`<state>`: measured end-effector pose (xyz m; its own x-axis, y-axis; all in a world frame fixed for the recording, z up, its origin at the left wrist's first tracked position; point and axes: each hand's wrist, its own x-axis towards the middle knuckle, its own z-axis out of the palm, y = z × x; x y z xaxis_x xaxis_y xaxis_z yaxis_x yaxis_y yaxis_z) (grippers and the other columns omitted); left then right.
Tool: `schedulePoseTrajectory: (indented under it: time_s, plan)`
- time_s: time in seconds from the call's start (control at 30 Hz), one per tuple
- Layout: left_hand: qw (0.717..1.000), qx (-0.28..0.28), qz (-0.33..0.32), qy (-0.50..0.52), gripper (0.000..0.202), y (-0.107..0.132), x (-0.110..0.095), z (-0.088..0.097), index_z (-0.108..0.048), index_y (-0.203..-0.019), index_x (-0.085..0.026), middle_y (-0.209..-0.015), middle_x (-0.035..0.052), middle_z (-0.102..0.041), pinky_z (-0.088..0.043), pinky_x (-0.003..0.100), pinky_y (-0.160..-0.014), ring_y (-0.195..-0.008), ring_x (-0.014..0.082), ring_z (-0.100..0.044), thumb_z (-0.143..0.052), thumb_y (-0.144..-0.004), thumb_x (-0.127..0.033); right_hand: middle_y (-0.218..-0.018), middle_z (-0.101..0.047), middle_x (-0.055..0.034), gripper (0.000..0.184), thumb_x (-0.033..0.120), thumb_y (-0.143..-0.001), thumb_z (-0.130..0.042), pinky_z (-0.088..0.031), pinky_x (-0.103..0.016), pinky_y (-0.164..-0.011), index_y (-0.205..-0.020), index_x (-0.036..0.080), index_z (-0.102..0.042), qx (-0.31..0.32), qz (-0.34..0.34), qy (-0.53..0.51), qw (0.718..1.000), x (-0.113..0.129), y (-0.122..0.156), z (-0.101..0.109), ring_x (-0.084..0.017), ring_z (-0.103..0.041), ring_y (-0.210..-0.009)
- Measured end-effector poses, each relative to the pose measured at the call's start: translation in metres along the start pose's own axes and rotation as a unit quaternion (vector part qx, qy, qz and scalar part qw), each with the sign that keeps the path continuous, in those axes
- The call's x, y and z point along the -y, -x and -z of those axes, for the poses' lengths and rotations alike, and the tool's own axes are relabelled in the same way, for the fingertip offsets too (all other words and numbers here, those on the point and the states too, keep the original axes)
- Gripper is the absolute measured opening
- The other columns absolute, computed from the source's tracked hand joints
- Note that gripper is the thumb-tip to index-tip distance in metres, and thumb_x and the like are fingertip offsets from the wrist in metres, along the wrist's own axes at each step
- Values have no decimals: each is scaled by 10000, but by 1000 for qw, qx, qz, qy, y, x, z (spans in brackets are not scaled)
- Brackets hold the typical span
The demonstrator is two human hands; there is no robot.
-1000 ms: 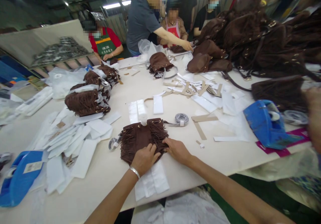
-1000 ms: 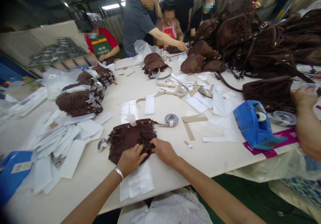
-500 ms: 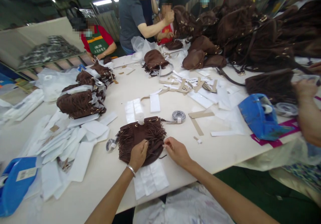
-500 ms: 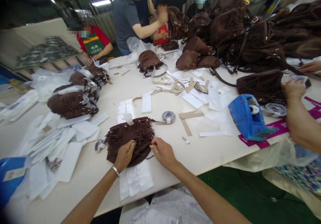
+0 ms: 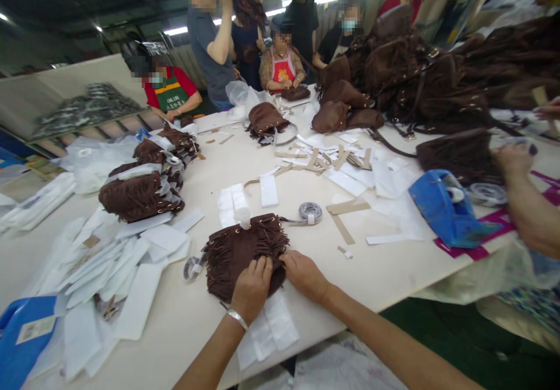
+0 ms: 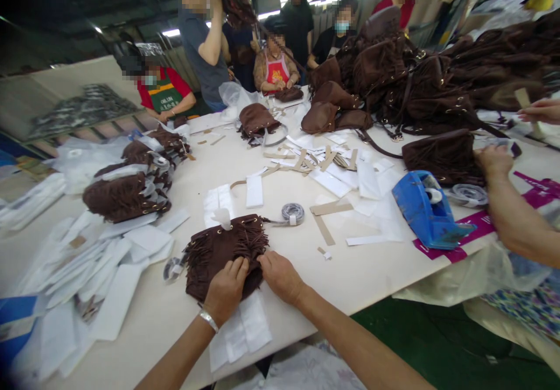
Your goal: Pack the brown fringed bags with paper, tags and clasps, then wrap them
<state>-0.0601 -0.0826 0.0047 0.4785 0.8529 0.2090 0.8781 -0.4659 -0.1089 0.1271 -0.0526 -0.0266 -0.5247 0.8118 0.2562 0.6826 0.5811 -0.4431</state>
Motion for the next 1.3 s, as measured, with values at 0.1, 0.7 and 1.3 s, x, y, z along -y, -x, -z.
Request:
schedulePoseTrajectory:
  time_s: [0.1, 0.7, 1.3]
  plan:
    - [999, -20, -30, 35, 364, 2, 10, -3, -561, -1248, -153, -1171, 121, -639, -537, 365, -760, -977, 247, -586, -419, -917, -105, -1017, -645, -99, 222, 106, -907, -467, -488, -356, -854, -1093, 147, -582, 10, 17, -33, 999, -6, 4, 6, -226, -589, -981]
    - [993, -26, -114, 9, 320, -5, 3, 19, -566, -1252, -224, -1093, 104, -658, -455, 438, -845, -1035, 264, -583, -448, -957, -181, -994, -693, -29, 380, 477, -1013, -339, -398, -252, -801, -1030, 235, -632, 36, -35, 0, 999, -56, -157, 11, -163, -600, -957]
    - [975, -71, 15, 208, 170, -4, 3, -4, -628, -1041, -202, -960, 85, -616, -488, 387, -786, -915, 218, -544, -501, -936, -163, -951, -710, -116, 345, 425, -999, -383, -441, -354, -835, -1092, 166, -590, 106, -12, 106, 989, -55, -179, 32, -254, -625, -976]
